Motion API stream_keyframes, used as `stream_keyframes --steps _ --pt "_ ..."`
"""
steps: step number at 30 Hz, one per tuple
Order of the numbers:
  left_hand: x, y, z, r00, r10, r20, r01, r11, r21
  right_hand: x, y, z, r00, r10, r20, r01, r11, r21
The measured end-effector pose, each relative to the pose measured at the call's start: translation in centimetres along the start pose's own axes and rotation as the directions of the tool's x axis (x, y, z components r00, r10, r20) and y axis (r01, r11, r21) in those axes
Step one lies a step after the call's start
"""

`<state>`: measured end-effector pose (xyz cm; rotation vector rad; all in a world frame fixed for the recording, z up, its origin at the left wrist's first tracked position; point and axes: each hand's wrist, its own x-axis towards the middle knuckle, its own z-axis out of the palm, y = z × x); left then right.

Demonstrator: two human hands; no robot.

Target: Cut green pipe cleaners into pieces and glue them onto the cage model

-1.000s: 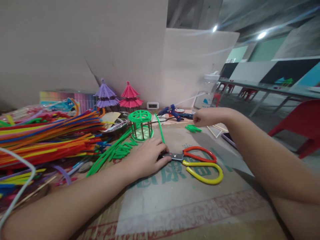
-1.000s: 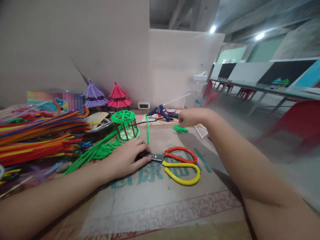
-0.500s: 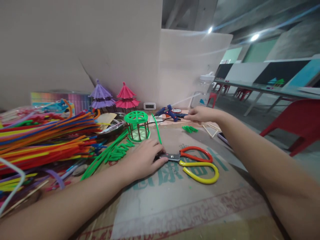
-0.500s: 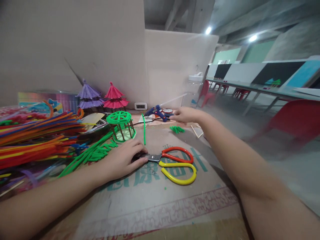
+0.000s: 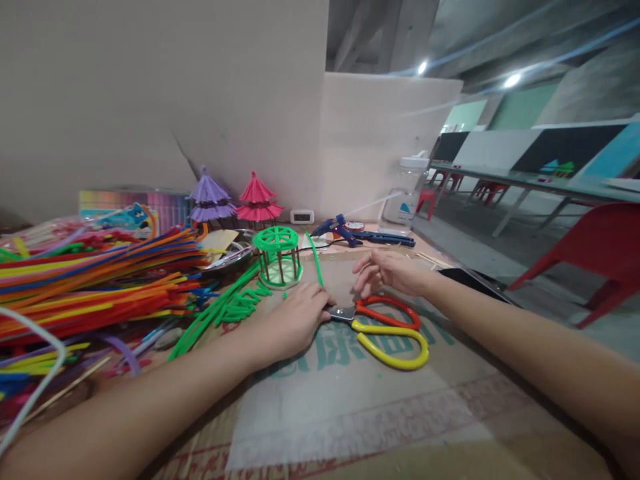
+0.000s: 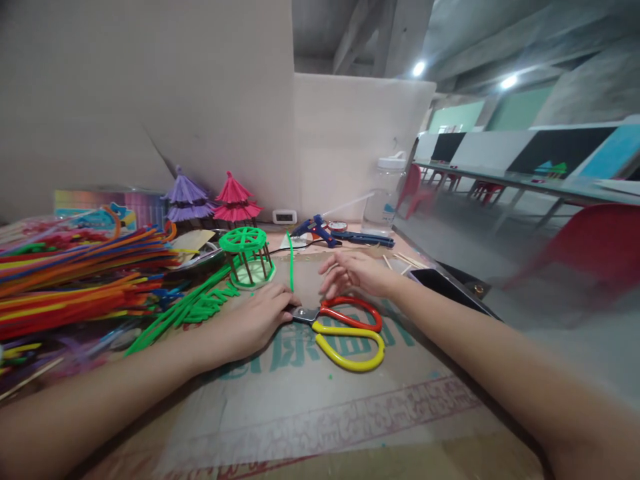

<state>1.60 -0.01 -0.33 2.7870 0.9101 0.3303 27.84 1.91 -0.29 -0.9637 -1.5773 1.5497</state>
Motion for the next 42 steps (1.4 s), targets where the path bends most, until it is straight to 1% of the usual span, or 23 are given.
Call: stream_keyframes --steps 2,4,5,8,10,12,13,14,16,18,21,24,26,28,30,32,35,37,38,39,40,41,42 --pt "-0.2 -0.2 0.2 0.999 -0.025 -0.024 0.025 0.999 -0.033 -0.2 -0.6 -0.9 0.99 -0.02 -0.141 0.02 1.0 0.0" --pt "-0.3 -0.4 0.2 0.996 -0.052 -0.068 0.047 0.997 -0.069 -0.6 -1.0 -2.1 0.948 -0.092 -0.304 0.074 0.995 -0.069" --pt "-0.3 -0.5 0.1 0.992 -0.069 -0.104 0.06 0.994 -0.087 -1.0 -1.0 -2.7 0.926 -0.119 -0.359 0.082 0.99 -0.117" --pt "0.0 -1.2 0.0 0.963 -0.141 -0.228 0.102 0.979 -0.175 -2.6 -0.3 -3.7 0.876 -0.166 -0.453 0.052 0.966 -0.254" --pt "0.4 -1.7 0.0 0.934 -0.224 -0.278 0.143 0.949 -0.282 -3.7 0.4 -3.5 0.854 -0.175 -0.489 0.015 0.95 -0.313" --pt "0.7 -2.1 -0.1 0.888 -0.323 -0.328 0.203 0.914 -0.351 -4.7 1.0 -2.6 0.846 -0.176 -0.504 -0.018 0.934 -0.356" --pt "0.8 -2.2 -0.2 0.887 -0.329 -0.325 0.208 0.911 -0.355 -5.0 1.1 -2.1 0.85 -0.172 -0.499 -0.033 0.926 -0.376" --pt "0.8 -2.2 -0.2 0.9 -0.315 -0.303 0.205 0.916 -0.345 -5.2 1.3 -1.5 0.858 -0.167 -0.487 -0.046 0.918 -0.395" --pt "0.7 -2.0 -0.4 0.945 -0.229 -0.235 0.163 0.95 -0.266 -5.4 1.3 -0.8 0.878 -0.148 -0.455 -0.063 0.908 -0.415" --pt "0.5 -1.6 -0.4 0.981 -0.114 -0.155 0.091 0.985 -0.144 -5.4 1.2 -0.5 0.886 -0.129 -0.445 -0.054 0.925 -0.376" --pt "0.3 -1.1 -0.4 0.997 -0.004 -0.072 0.002 1.0 -0.03 -5.3 1.3 -0.6 0.881 -0.129 -0.456 0.005 0.965 -0.264" --pt "0.4 -0.9 -0.2 0.997 0.009 -0.073 -0.01 1.0 -0.004 -5.2 1.7 -0.9 0.865 -0.134 -0.483 0.037 0.978 -0.205" --pt "0.5 -0.8 0.0 0.997 -0.012 -0.077 0.014 1.0 0.028 -5.1 1.9 -1.0 0.845 -0.144 -0.515 0.043 0.978 -0.203" --pt "0.5 -0.8 0.2 0.997 -0.04 -0.072 0.044 0.998 0.048 -5.0 2.0 -1.3 0.835 -0.164 -0.525 0.049 0.973 -0.226" --pt "0.4 -0.7 0.2 0.996 -0.059 -0.071 0.061 0.997 0.037 -4.9 1.9 -1.5 0.851 -0.175 -0.496 0.053 0.967 -0.251" --pt "0.2 -0.7 0.1 0.991 -0.101 -0.087 0.102 0.995 0.01 -5.2 1.8 -1.4 0.881 -0.162 -0.444 0.051 0.967 -0.251" --pt "0.0 -0.8 0.2 0.972 -0.201 -0.123 0.199 0.979 -0.03 -7.0 1.3 0.2 0.939 -0.116 -0.324 0.039 0.971 -0.235" --pt "0.2 -0.8 0.3 0.957 -0.243 -0.157 0.238 0.97 -0.052 -8.7 0.8 2.1 0.986 -0.033 -0.164 0.007 0.987 -0.162" --pt "0.2 -0.7 0.3 0.952 -0.253 -0.173 0.247 0.967 -0.06 -9.5 0.6 3.0 0.999 0.036 -0.015 -0.036 0.998 -0.052" --pt "0.3 -0.7 0.3 0.947 -0.261 -0.185 0.253 0.965 -0.066 -10.1 0.4 3.8 0.986 0.105 0.129 -0.108 0.994 0.014" --pt "0.4 -0.6 0.4 0.943 -0.272 -0.191 0.263 0.962 -0.072 -10.5 0.2 4.4 0.969 0.123 0.214 -0.133 0.99 0.035" --pt "0.5 -0.6 0.4 0.938 -0.287 -0.193 0.276 0.958 -0.08 -10.5 0.0 4.6 0.989 0.048 0.143 -0.053 0.998 0.034" --pt "0.5 -0.6 0.3 0.933 -0.302 -0.194 0.289 0.953 -0.091 -10.3 -0.2 4.6 0.998 -0.041 0.048 0.044 0.997 -0.063"
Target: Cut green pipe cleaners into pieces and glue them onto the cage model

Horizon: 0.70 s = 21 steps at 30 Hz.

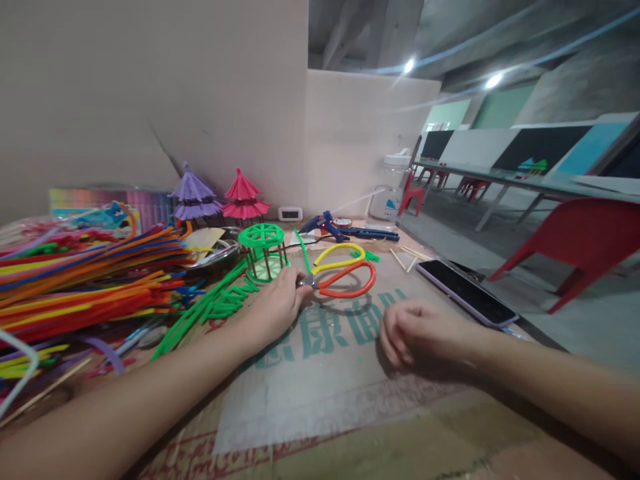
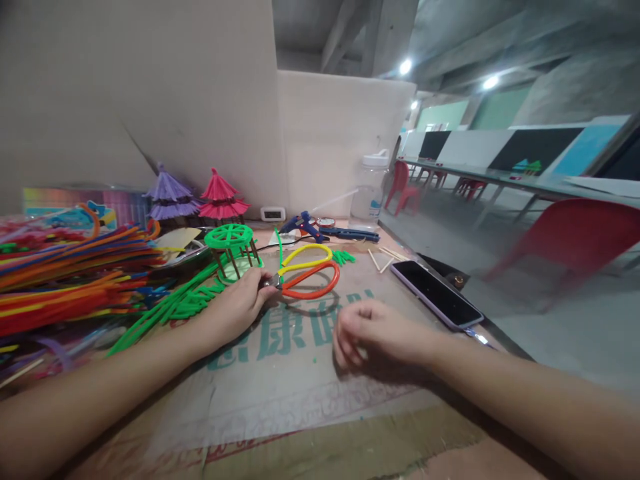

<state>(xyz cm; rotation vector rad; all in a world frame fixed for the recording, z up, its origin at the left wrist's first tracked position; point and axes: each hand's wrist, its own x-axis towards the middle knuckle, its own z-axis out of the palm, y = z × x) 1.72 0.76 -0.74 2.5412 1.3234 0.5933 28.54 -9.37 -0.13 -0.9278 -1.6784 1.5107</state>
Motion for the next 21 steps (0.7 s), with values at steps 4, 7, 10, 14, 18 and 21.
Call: stream_keyframes --steps 4,7,10,14,18,21 --pt "0.0 -0.3 0.0 0.999 -0.03 -0.013 0.03 0.999 -0.039 1.7 -0.5 -0.7 0.991 -0.121 -0.051 0.058 0.756 -0.652" --pt "-0.1 -0.5 0.1 1.0 -0.011 -0.006 0.011 0.999 -0.04 1.9 -1.2 0.6 0.992 -0.02 0.121 0.1 0.697 -0.71" --pt "-0.1 -0.6 0.4 1.0 -0.015 -0.002 0.015 0.999 -0.035 1.1 -2.5 3.1 0.909 -0.029 0.416 0.216 0.886 -0.411" --pt "-0.1 -0.5 0.4 1.0 -0.019 0.0 0.018 0.999 -0.043 1.2 -3.6 5.3 0.908 -0.082 0.41 0.216 0.931 -0.293" --pt "-0.2 -0.2 0.2 1.0 0.009 0.015 -0.009 0.999 -0.049 2.8 -2.7 5.4 0.917 -0.028 0.397 0.3 0.705 -0.642" --pt "-0.2 -0.2 0.1 1.0 0.023 0.017 -0.023 0.999 -0.032 4.4 -1.4 4.3 0.944 -0.014 0.33 0.281 0.559 -0.78"
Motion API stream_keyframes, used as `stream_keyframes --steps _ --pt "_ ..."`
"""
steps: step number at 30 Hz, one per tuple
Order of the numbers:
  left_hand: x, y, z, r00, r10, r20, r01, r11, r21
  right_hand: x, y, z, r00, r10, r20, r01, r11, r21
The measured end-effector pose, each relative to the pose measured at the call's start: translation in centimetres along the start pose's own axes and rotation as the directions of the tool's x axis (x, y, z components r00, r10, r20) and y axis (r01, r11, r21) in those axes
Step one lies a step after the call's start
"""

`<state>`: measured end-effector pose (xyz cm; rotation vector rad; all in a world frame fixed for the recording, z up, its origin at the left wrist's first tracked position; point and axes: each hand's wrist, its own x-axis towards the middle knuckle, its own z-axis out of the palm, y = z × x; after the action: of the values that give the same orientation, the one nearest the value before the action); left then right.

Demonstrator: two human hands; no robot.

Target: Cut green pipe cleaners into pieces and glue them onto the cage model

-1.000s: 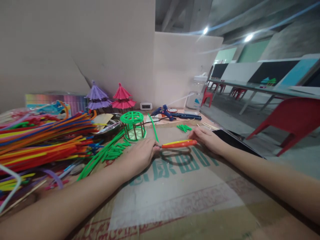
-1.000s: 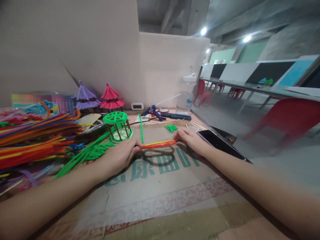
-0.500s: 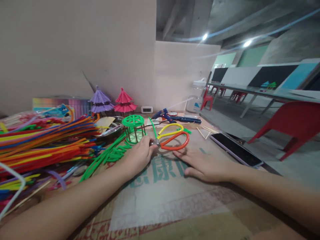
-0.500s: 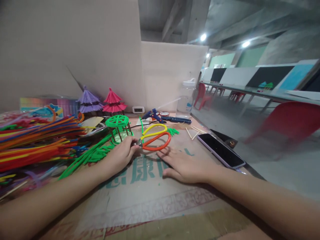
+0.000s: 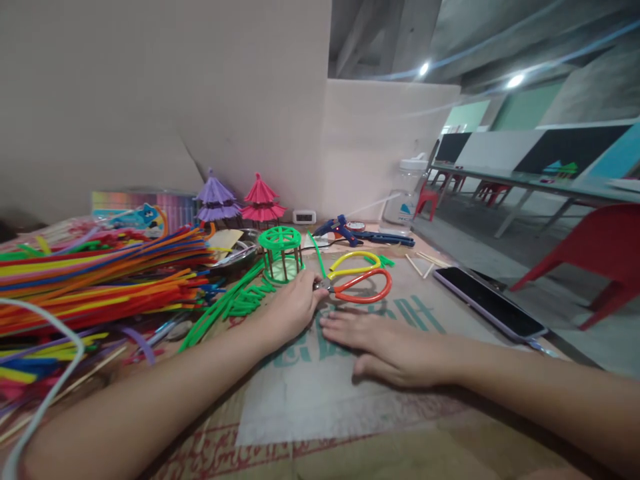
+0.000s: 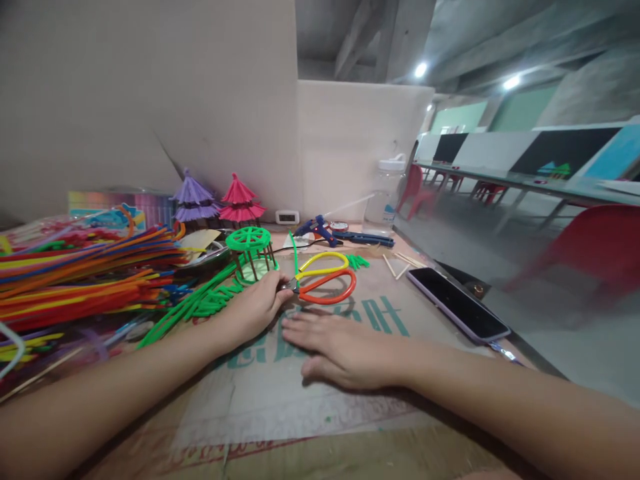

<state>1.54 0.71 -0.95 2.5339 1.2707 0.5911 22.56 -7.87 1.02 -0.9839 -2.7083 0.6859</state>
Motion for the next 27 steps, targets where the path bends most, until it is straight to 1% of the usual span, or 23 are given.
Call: stream_keyframes --steps 2,4,6,7,9,11,12,14,16,17,18,19,20,21,22,23,24,25,26,27 --pt "0.0 0.0 0.0 1.0 0.005 0.003 -0.005 1.0 0.017 0.6 1.5 -0.1 0.995 0.053 -0.079 -0.059 0.995 -0.075" --pt "0.2 -0.2 0.1 1.0 0.003 0.011 -0.003 0.999 0.032 1.0 2.7 -0.2 0.979 0.099 -0.177 -0.12 0.987 -0.107" --pt "0.3 -0.3 0.2 1.0 -0.01 0.01 0.009 0.999 0.05 1.1 3.1 -0.3 0.961 0.126 -0.244 -0.155 0.982 -0.103" --pt "0.4 -0.4 0.3 1.0 -0.015 0.007 0.014 0.998 0.058 1.0 2.9 -0.3 0.96 0.127 -0.248 -0.152 0.985 -0.085" --pt "0.5 -0.6 0.4 1.0 -0.013 -0.005 0.014 0.997 0.077 0.7 2.0 -0.1 0.979 0.079 -0.188 -0.086 0.996 -0.031" --pt "0.5 -0.8 0.5 1.0 0.005 -0.014 -0.003 0.995 0.101 0.4 0.5 0.1 0.997 -0.024 -0.072 0.025 1.0 0.011" --pt "0.5 -0.8 0.5 1.0 0.014 -0.016 -0.012 0.994 0.112 0.4 -0.3 0.2 0.998 -0.067 -0.018 0.067 0.998 0.008" --pt "0.5 -0.8 0.5 1.0 0.023 -0.02 -0.021 0.992 0.127 0.4 -1.9 0.4 0.991 -0.12 0.052 0.121 0.993 -0.004" --pt "0.5 -0.7 0.4 0.999 0.037 -0.019 -0.034 0.991 0.127 0.6 -3.4 0.6 0.981 -0.173 0.089 0.168 0.984 0.061" --pt "0.5 -0.6 0.3 0.999 0.043 -0.014 -0.041 0.991 0.125 0.6 -3.9 0.6 0.966 -0.228 0.119 0.209 0.965 0.156" --pt "0.5 -0.6 0.2 0.999 0.048 -0.005 -0.047 0.991 0.122 0.7 -4.4 0.6 0.947 -0.29 0.142 0.24 0.926 0.292" --pt "0.5 -0.6 0.2 0.999 0.049 0.003 -0.049 0.992 0.12 0.7 -4.7 0.6 0.927 -0.345 0.147 0.247 0.856 0.454" --pt "0.5 -0.6 0.1 0.999 0.049 0.006 -0.05 0.992 0.119 0.7 -4.9 0.6 0.921 -0.367 0.131 0.22 0.766 0.604" --pt "0.4 -0.6 0.1 0.999 0.047 0.004 -0.047 0.992 0.119 0.6 -4.9 0.5 0.934 -0.343 0.099 0.177 0.684 0.707" --pt "0.4 -0.6 0.1 0.999 0.046 -0.002 -0.046 0.992 0.121 0.6 -4.8 0.4 0.958 -0.279 0.058 0.142 0.643 0.753" --pt "0.4 -0.7 0.1 0.999 0.048 -0.011 -0.047 0.991 0.123 0.5 -4.5 0.3 0.982 -0.188 0.012 0.116 0.65 0.751" --pt "0.4 -0.7 0.2 0.999 0.05 -0.017 -0.047 0.991 0.126 0.4 -4.2 0.1 0.992 -0.123 -0.037 0.114 0.71 0.695" --pt "0.3 -0.7 0.2 0.999 0.047 -0.018 -0.045 0.991 0.129 0.3 -3.8 0.0 0.993 -0.105 -0.053 0.115 0.769 0.629" --pt "0.3 -0.7 0.2 0.999 0.042 -0.012 -0.04 0.991 0.131 0.0 -3.3 0.0 0.991 -0.131 -0.013 0.113 0.791 0.601" --pt "0.3 -0.7 0.2 0.999 0.036 -0.003 -0.036 0.99 0.134 -0.3 -2.6 0.0 0.982 -0.179 0.061 0.102 0.774 0.625"
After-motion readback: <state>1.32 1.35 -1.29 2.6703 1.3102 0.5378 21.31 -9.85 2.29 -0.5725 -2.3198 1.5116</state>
